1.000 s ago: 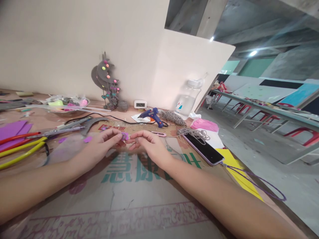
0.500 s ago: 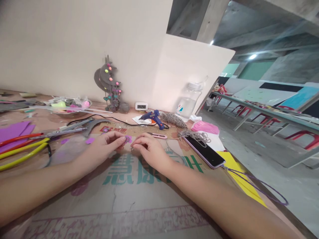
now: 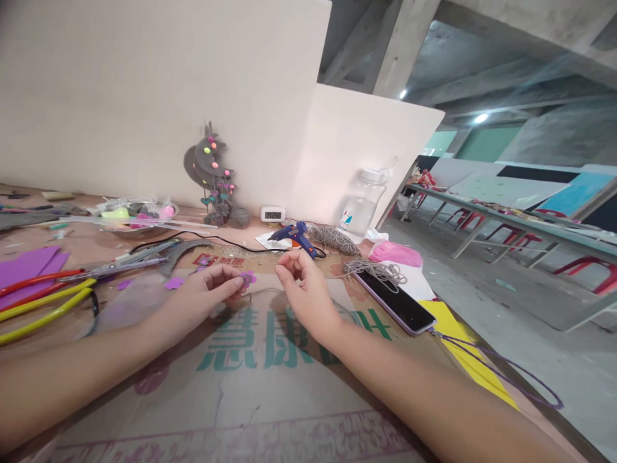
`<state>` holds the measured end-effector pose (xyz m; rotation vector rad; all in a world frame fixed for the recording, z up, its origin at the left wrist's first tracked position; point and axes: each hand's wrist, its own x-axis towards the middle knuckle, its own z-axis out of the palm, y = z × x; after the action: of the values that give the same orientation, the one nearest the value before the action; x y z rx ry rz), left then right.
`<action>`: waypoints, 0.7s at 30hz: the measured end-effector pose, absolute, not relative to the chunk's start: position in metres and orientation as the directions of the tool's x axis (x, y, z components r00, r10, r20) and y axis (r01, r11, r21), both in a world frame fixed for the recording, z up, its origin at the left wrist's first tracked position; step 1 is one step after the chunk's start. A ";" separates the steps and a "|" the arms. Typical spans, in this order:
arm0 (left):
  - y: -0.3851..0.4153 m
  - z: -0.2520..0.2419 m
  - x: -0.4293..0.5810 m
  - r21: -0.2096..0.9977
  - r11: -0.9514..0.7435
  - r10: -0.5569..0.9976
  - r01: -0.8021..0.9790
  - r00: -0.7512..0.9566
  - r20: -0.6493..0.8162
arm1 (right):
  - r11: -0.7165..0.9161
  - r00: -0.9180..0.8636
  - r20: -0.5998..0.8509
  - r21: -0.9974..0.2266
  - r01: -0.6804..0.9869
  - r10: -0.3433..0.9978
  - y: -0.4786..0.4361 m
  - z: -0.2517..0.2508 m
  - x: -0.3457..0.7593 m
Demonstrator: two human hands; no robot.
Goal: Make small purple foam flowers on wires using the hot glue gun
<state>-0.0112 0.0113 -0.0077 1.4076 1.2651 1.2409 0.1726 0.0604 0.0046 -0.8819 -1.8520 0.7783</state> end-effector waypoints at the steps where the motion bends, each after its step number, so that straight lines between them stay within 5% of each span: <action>1: 0.011 -0.008 -0.011 0.982 -0.124 0.992 0.140 -0.006 0.126 | 0.555 -0.320 0.473 -0.794 0.248 0.821 0.063 0.007 0.174; 11: 0.014 -0.010 -0.012 0.990 -0.109 0.994 0.093 0.004 0.109 | 0.556 -0.200 0.536 -0.663 0.502 0.820 0.133 0.010 0.208; 21: 0.014 -0.011 -0.012 0.993 -0.106 0.994 0.056 0.000 0.106 | 0.560 -0.240 0.524 -0.623 0.546 0.817 0.159 -0.003 0.220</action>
<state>-0.0118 0.0144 -0.0115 1.3279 1.2007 1.2631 0.2199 0.1592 -0.0034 -1.1024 -1.9245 0.3926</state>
